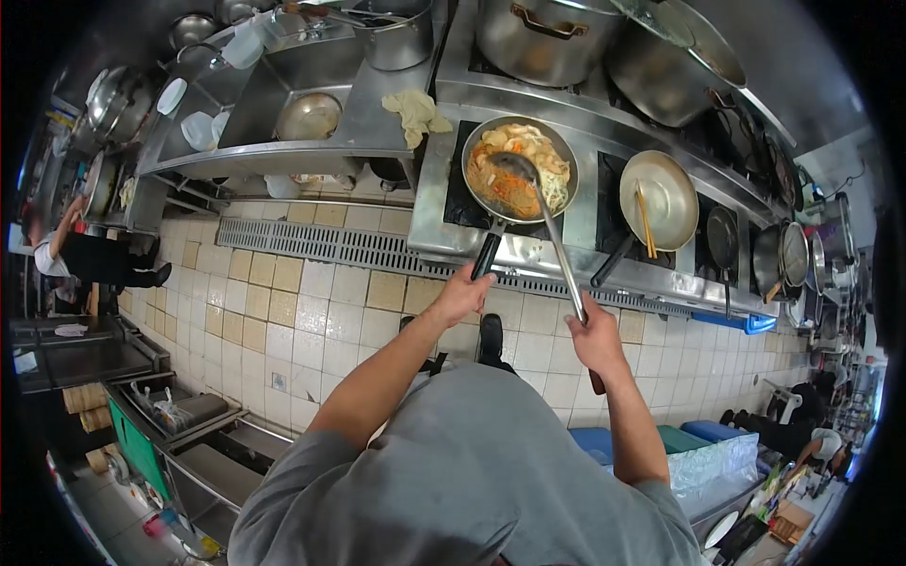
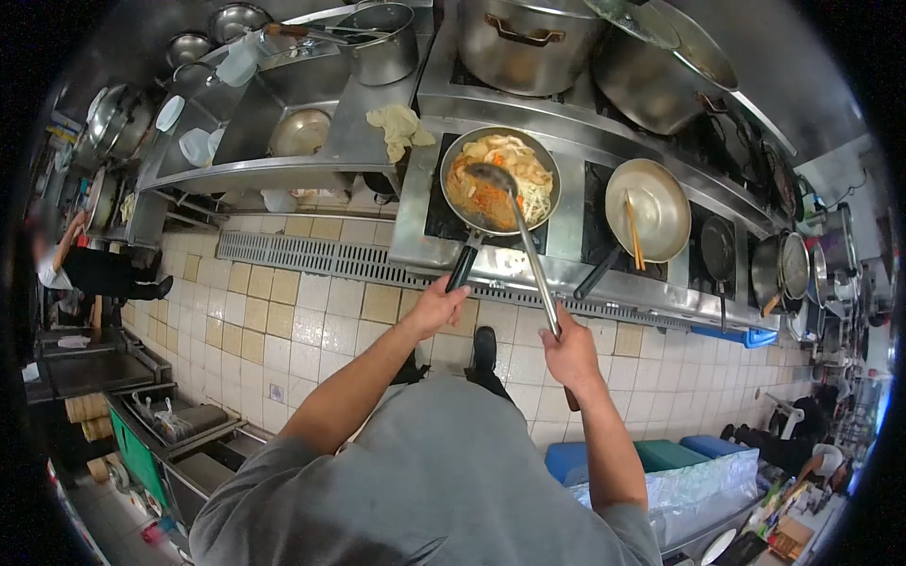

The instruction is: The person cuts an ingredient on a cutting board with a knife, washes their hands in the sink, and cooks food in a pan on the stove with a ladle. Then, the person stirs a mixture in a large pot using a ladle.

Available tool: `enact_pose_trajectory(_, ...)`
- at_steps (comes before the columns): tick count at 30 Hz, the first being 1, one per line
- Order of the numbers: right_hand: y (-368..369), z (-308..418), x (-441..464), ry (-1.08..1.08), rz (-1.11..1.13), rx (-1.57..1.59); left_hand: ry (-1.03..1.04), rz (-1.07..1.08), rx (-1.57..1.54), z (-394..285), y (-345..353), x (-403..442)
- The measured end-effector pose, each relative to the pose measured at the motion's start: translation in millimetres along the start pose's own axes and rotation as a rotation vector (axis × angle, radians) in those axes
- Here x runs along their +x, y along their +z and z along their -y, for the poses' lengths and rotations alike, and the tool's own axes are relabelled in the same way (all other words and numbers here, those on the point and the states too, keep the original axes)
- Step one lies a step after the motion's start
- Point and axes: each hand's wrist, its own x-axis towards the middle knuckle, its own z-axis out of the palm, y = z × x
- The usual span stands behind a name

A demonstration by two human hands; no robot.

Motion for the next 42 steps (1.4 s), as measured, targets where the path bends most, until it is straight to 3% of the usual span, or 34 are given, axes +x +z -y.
enact_pose_trajectory(2, 1.3, -6.1, 3.5, -0.057, -0.102, -0.023, -0.018, 0.010, -0.026, -1.2, 0.3, 0.2)
enact_pose_trajectory(8, 29.1, -19.3, 55.7, 0.055, -0.234, -0.033, -0.010, 0.032, -0.061, -0.9, 7.1, -1.0)
enact_pose_trajectory(10, 36.5, -9.5, 46.8, 0.014, -0.228, 0.004, 0.002, 0.031, -0.067, 1.0, 11.8, 0.1)
enact_pose_trajectory(12, 25.4, 16.7, 22.0, 0.005, -0.046, 0.174, 0.014, 0.030, -0.073, 0.8, 14.9, 0.6)
enact_pose_trajectory(14, 28.0, 19.8, 16.3, -0.115, -0.130, 0.159, -0.001, 0.001, -0.101, 1.5, 19.1, -0.3)
enact_pose_trajectory(16, 24.8, 31.9, 10.1, 0.087, -0.077, 0.122, 0.002, 0.008, -0.109, 3.9, 19.6, 0.0)
enact_pose_trajectory(18, 45.0, 12.9, 18.4, 0.027, -0.198, 0.054, 0.012, 0.012, -0.115, 5.7, 18.1, 0.6)
enact_pose_trajectory(20, 45.4, 26.3, 18.9, 0.141, -0.046, 0.078, 0.012, 0.041, -0.110, 2.8, 17.7, 0.8)
enact_pose_trajectory(22, 44.1, 32.3, 3.1, 0.105, -0.060, 0.119, 0.014, 0.033, -0.103, 0.9, 19.2, -0.3)
enact_pose_trajectory(24, 44.7, 30.4, -5.3, -0.074, -0.174, 0.269, 0.013, 0.023, -0.097, -3.2, 19.8, -1.3)
enact_pose_trajectory(26, 39.0, 27.9, 4.3, -0.123, -0.205, 0.219, 0.025, 0.020, -0.090, -1.1, 19.0, -3.1)
enact_pose_trajectory(28, 24.5, 34.2, 25.5, 0.024, -0.171, 0.086, 0.008, 0.025, -0.091, 1.3, 17.5, -0.8)
enact_pose_trajectory(34, 60.1, -11.7, 61.5, -0.010, -0.233, -0.137, -0.027, 0.008, -0.071, -1.0, 18.3, -1.0)
enact_pose_trajectory(37, 64.8, 37.2, 32.9, 0.384, 0.114, 0.882, -0.008, 0.014, -0.065, -1.6, 20.2, -0.4)
enact_pose_trajectory(38, 56.3, 45.4, 33.5, 0.386, 0.120, 0.882, 0.008, 0.027, -0.064, -1.2, 19.2, -1.1)
enact_pose_trajectory(40, 38.0, 51.7, 42.7, 0.507, 0.224, 1.644, -0.012, 0.026, -0.059, -1.7, 19.0, -3.3)
enact_pose_trajectory(42, 34.0, 38.5, 49.6, 0.492, 0.334, 1.819, -0.021, 0.035, -0.052, -7.5, 18.8, -1.7)
